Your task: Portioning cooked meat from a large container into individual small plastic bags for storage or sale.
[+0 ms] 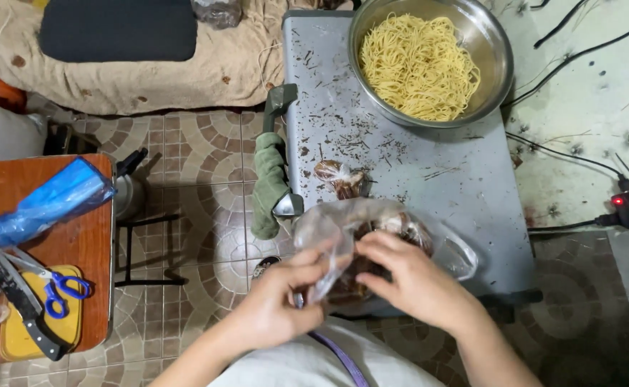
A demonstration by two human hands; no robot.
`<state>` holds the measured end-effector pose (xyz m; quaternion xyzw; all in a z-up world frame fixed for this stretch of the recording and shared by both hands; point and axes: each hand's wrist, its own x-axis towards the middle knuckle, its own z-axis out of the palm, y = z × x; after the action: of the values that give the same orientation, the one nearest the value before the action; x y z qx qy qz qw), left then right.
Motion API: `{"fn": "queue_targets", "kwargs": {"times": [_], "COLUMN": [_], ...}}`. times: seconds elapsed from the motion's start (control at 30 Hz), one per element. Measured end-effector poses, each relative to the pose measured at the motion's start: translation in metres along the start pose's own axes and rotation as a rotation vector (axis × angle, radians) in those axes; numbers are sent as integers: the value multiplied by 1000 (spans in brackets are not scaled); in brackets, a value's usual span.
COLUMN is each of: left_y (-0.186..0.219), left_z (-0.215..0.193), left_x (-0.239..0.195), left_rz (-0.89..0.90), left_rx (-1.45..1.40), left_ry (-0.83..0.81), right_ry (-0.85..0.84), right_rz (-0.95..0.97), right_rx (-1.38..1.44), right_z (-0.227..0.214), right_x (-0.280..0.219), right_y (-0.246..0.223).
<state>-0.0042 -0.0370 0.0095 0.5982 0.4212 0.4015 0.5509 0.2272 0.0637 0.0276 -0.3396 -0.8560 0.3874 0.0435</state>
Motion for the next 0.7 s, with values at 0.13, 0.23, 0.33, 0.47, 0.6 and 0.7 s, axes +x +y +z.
{"fn": "queue_targets", "kwargs": {"times": [0.13,0.23,0.33,0.47,0.6,0.7], "left_y": [3,0,-4,-1,-7,-13], "left_z": [-5,-9,-11,-10,-13,-14], "left_x": [-6,-10,-9,-11,-11,-9], "left_rz": [1,-26,-17,-181,-241,-169], "left_rx": [-19,-23,-6,-137,-235,-237], "left_ry": [-35,-29,-11,26,46,37], "right_ry": [-103,26,-93,-475,-442,-362], "right_rz": [90,249,417,514,527,483], "right_rx": [52,96,-49,-265,-243,-121], "right_z": [-46,-81,-69,-25,-6,-6], "right_x": [13,61,128,178,185,180], "right_y": [-5,10,30,42,65,110]}}
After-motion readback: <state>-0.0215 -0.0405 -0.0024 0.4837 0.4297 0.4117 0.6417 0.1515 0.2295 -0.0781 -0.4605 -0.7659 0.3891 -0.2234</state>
